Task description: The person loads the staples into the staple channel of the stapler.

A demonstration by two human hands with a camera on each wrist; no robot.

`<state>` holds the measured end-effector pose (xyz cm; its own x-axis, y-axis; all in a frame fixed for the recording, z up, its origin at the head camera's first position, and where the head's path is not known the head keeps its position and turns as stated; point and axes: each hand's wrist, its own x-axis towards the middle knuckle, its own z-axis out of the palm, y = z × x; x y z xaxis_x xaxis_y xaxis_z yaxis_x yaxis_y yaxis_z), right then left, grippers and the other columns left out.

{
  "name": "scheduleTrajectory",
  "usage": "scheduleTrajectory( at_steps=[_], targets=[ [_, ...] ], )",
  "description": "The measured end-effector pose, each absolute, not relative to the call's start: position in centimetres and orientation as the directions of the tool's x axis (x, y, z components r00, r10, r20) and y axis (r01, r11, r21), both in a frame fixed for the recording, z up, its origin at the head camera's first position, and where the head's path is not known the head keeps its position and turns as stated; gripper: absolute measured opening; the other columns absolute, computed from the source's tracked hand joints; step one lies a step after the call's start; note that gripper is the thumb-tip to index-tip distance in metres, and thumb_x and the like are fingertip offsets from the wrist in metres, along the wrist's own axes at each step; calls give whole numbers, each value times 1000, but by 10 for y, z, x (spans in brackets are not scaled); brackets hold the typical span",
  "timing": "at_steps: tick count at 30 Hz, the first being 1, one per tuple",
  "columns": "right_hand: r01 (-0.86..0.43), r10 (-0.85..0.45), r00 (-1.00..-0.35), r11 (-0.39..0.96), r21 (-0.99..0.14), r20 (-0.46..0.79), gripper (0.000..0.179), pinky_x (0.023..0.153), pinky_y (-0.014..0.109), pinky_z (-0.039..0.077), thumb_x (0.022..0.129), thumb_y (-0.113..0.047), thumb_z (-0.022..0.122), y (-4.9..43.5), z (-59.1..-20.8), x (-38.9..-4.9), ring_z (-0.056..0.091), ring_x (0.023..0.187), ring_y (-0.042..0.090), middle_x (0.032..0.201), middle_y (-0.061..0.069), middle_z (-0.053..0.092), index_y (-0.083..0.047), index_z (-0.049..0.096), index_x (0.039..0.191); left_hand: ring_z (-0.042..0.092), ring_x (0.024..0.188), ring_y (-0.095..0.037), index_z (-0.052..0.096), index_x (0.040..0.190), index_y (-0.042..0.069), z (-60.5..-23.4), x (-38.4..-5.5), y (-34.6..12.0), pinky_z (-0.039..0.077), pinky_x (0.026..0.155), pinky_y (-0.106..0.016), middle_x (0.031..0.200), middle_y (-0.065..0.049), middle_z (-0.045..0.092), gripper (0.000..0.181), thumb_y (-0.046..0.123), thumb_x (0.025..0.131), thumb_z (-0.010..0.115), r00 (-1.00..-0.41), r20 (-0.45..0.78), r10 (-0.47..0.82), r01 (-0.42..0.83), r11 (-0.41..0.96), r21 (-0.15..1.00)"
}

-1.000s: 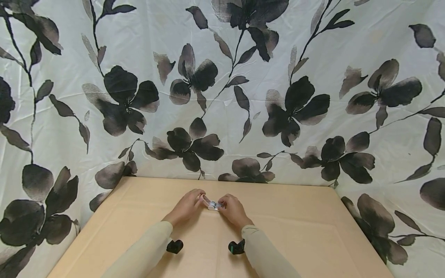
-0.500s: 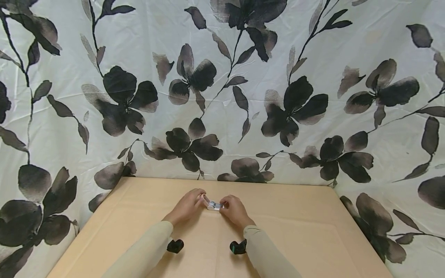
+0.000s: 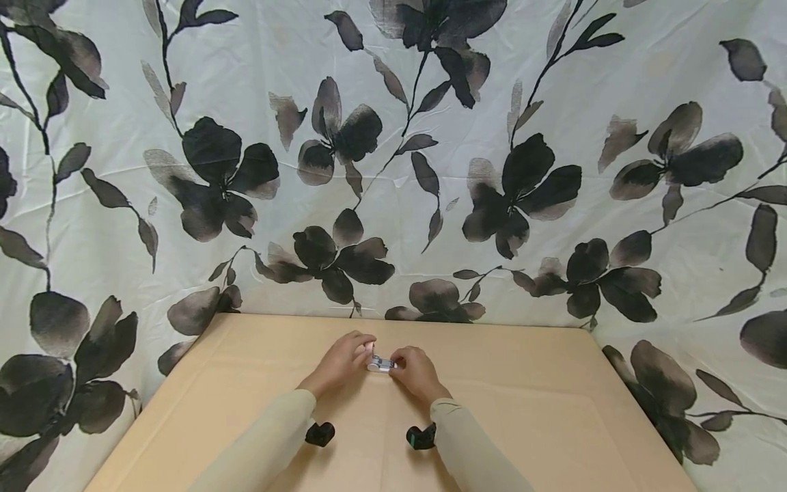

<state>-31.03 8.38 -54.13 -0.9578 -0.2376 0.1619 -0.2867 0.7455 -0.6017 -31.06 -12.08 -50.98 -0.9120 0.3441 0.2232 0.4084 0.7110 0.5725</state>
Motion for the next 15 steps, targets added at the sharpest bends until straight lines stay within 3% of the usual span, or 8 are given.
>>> scheduleTrajectory(
  at_steps=[9,15],
  targets=[
    [-297,-240,-955,751,-590,175,16,73,28,51,86,-13,83,85,-541,-310,57,82,13,90,3,67,-6,78,100,66,117,-33,69,114,12,-508,-311,-111,52,106,-55,114,-7,73,19,25,100,69,-941,200,273,335,680,652],
    [-304,-247,-953,749,-589,177,17,74,29,53,87,-13,83,86,-541,-309,59,83,14,90,3,68,-5,79,102,67,120,-32,75,115,7,-509,-310,-107,51,109,-55,118,-9,75,25,26,99,70,-926,233,296,375,674,636]
  ],
)
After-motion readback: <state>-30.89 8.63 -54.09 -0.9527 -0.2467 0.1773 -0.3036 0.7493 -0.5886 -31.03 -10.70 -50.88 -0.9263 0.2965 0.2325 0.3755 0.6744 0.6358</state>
